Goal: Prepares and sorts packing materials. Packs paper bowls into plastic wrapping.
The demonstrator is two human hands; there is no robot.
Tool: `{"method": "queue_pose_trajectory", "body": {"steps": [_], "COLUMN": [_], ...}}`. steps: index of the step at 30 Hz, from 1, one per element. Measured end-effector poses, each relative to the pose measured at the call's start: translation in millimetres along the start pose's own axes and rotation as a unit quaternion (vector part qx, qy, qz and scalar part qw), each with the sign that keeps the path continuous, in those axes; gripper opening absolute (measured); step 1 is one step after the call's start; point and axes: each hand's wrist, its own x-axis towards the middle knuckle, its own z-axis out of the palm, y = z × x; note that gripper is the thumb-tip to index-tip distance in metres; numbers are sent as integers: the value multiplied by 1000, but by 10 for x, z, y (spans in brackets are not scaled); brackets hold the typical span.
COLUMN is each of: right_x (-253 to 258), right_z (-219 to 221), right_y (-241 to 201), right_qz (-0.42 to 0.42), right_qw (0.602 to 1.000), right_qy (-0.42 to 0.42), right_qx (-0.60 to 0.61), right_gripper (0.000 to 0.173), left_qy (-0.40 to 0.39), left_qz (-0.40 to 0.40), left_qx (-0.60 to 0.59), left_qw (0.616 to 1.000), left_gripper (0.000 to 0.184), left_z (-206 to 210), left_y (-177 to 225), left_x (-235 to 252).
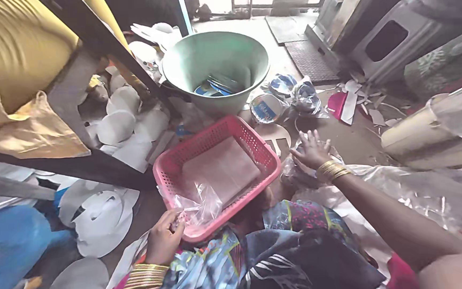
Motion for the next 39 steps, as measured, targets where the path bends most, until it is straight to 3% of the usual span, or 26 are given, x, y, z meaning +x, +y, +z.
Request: {"method": "queue_pose_trajectory", "body": {"steps": [4,7,10,12,13,15,17,20,24,27,33,35,37,39], "right_x": [836,1611,2192,2345,2352,2298,2278,2010,1134,429,-63,-20,12,-60], "right_z": [-135,12,264,350,347,307,287,29,-522,-735,-312,-179,-210,-339], "right_y": [-286,-493,-609,-704,-750,-793,-657,-325,200,578,984,1039,1044,837], "right_qz": [-5,108,232,274,282,295,284,195,109,91,54,53,33,-12], "right_qw": [985,953,895,868,866,882,889,903,880,880,917,945,979,985], "right_qy": [51,41,86,98,89,66,64,113,153,147,104,125,152,167], "right_qx": [167,279,372,401,404,363,352,366,436,443,380,297,129,44], "right_gripper": [94,105,116,112,101,55,36,36,32,41,33,35,36,41], "left_qy": [19,13,-10,-16,-17,-15,-9,1,18,4,6,18,14,9], "left_qz": [5,-12,-20,-22,-22,-22,-24,-22,-8,8,24,31,29,21], "left_qx": [3,-4,-20,-24,-22,-22,-22,-29,-19,-13,2,5,7,10], "left_qw": [1000,1000,1000,999,999,999,999,999,1000,1000,1000,999,999,1000], "left_gripper": [29,25,21,20,20,21,21,23,28,32,33,33,31,29], "left_z": [47,29,-17,-29,-27,-18,-15,9,42,41,23,40,36,29], "left_y": [-81,-89,-86,-79,-87,-107,-109,-132,-157,-166,-111,-112,-111,-93], "left_x": [82,111,142,171,181,193,189,162,111,83,56,42,33,31]}}
